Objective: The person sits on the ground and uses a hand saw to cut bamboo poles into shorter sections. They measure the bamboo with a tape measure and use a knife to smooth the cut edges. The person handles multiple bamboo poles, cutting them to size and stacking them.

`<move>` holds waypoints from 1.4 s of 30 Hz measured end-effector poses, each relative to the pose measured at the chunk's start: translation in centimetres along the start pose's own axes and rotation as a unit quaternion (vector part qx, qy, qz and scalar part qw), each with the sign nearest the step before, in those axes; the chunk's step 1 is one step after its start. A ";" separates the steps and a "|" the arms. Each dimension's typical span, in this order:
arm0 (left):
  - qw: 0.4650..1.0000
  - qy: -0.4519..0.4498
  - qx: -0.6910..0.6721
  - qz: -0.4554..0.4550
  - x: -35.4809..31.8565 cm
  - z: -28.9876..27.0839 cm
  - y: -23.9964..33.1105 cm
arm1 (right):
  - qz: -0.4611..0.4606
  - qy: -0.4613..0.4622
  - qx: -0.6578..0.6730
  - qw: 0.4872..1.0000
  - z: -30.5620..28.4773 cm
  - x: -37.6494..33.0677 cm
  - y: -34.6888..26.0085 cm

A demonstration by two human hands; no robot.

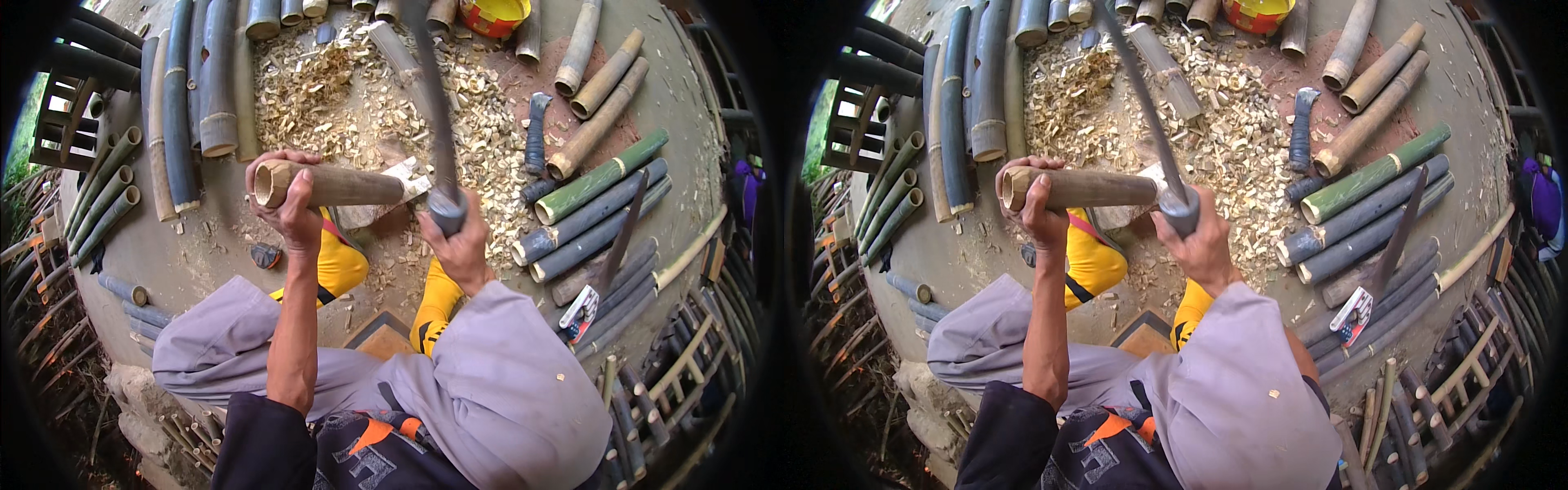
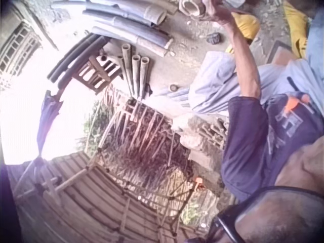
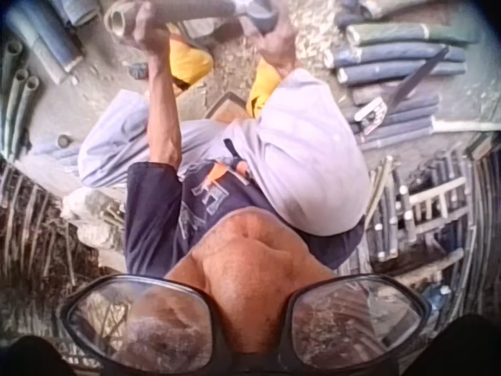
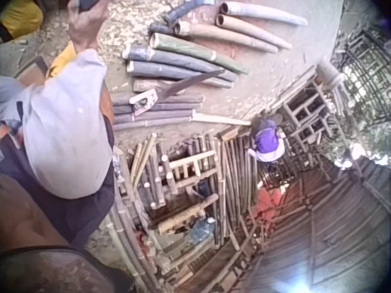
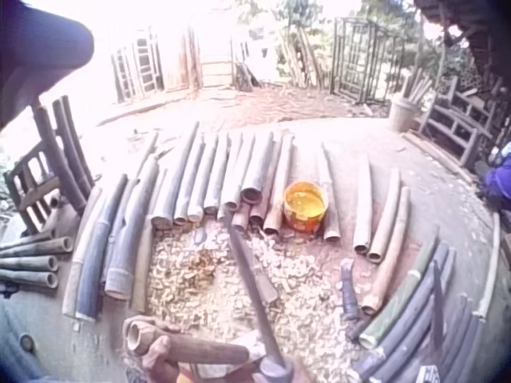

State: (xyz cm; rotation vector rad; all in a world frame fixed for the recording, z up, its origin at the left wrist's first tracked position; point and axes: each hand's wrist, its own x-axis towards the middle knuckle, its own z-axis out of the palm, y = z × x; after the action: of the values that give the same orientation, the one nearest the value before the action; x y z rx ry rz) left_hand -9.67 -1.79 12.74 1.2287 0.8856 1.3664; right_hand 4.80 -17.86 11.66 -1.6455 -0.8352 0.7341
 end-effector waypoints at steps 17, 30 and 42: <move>0.991 -0.113 -0.041 -0.052 -0.8 -4.1 0.2 | -0.038 -0.004 -0.072 0.997 1.6 -0.9 5.2; 0.976 -0.183 0.088 -0.073 0.9 -6.1 1.2 | 0.035 -0.106 -0.144 0.983 1.1 -1.5 8.9; 0.984 0.165 -0.053 -0.040 -0.7 -1.9 -1.8 | -0.036 0.016 -0.081 0.996 -0.3 -0.6 0.5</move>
State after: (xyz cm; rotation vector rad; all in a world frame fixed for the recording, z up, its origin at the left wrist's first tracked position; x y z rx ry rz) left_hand -11.23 -1.96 10.52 0.8901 1.0624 1.5575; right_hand 4.80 -18.60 11.26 -1.7574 -0.9463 0.6018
